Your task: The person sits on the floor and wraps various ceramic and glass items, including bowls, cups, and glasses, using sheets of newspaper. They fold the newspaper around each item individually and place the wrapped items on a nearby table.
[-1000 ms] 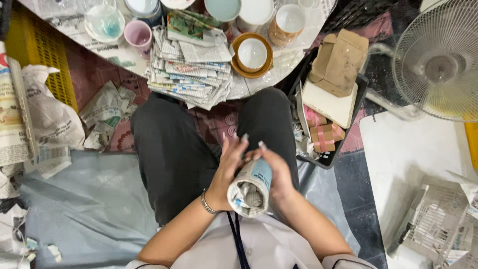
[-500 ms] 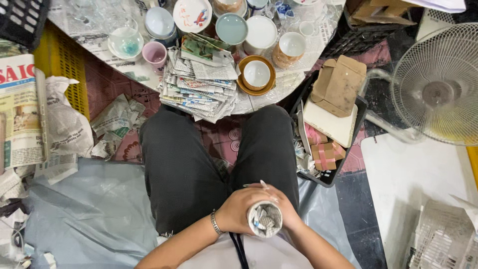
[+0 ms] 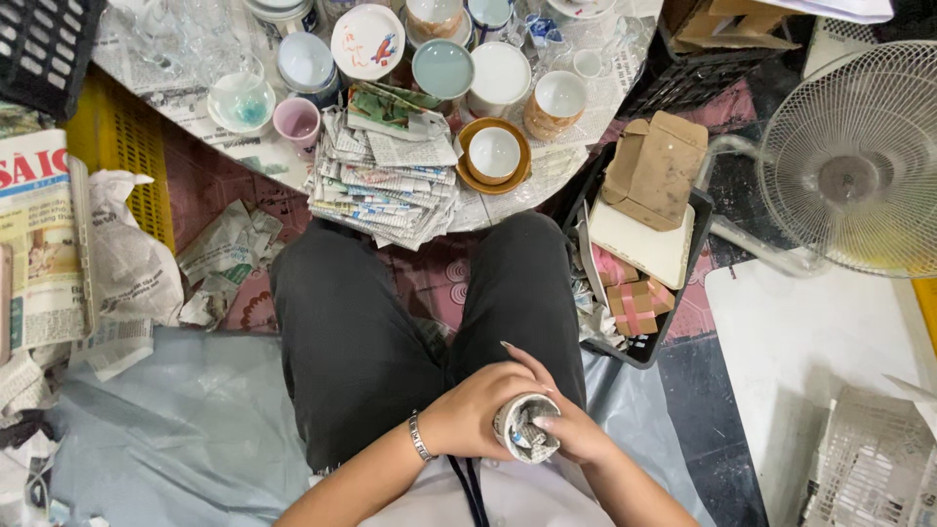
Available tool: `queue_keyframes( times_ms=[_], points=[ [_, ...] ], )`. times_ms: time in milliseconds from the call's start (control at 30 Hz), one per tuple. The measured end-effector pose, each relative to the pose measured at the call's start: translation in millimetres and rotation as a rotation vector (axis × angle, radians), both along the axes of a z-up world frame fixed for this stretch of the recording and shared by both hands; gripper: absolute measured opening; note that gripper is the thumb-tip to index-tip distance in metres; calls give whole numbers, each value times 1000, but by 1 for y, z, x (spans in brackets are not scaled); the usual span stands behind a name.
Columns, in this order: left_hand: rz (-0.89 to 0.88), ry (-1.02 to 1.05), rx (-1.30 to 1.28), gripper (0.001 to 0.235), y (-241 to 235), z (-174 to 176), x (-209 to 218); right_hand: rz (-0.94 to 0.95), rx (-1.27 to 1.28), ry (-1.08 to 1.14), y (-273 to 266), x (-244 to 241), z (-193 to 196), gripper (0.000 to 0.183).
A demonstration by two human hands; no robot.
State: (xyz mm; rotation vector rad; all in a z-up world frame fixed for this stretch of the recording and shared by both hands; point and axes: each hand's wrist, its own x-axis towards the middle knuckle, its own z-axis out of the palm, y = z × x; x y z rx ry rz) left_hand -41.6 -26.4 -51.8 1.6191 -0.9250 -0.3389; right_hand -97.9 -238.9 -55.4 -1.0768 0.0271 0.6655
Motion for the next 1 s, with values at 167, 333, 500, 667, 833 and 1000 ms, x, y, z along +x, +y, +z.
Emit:
queue_keyframes(
  times_ms=[167, 333, 500, 667, 833, 1000],
  points=[
    [202, -263, 19, 87, 4, 24, 42, -284, 43, 139, 16, 44, 1, 103],
    [535, -288, 18, 86, 23, 19, 89, -460, 115, 1, -4, 125, 33, 91],
    [557, 109, -14, 48, 22, -19, 126, -752, -44, -155, -65, 247, 77, 75],
    [388, 356, 208, 36, 18, -43, 138, -864, -127, -382, -138, 398, 83, 69],
    [354, 276, 257, 36, 23, -84, 141, -967, -224, -264, -212, 519, 51, 81],
    [148, 421, 510, 39, 9, -168, 150, -1036, -249, -34, -240, 587, -4, 89]
  ],
)
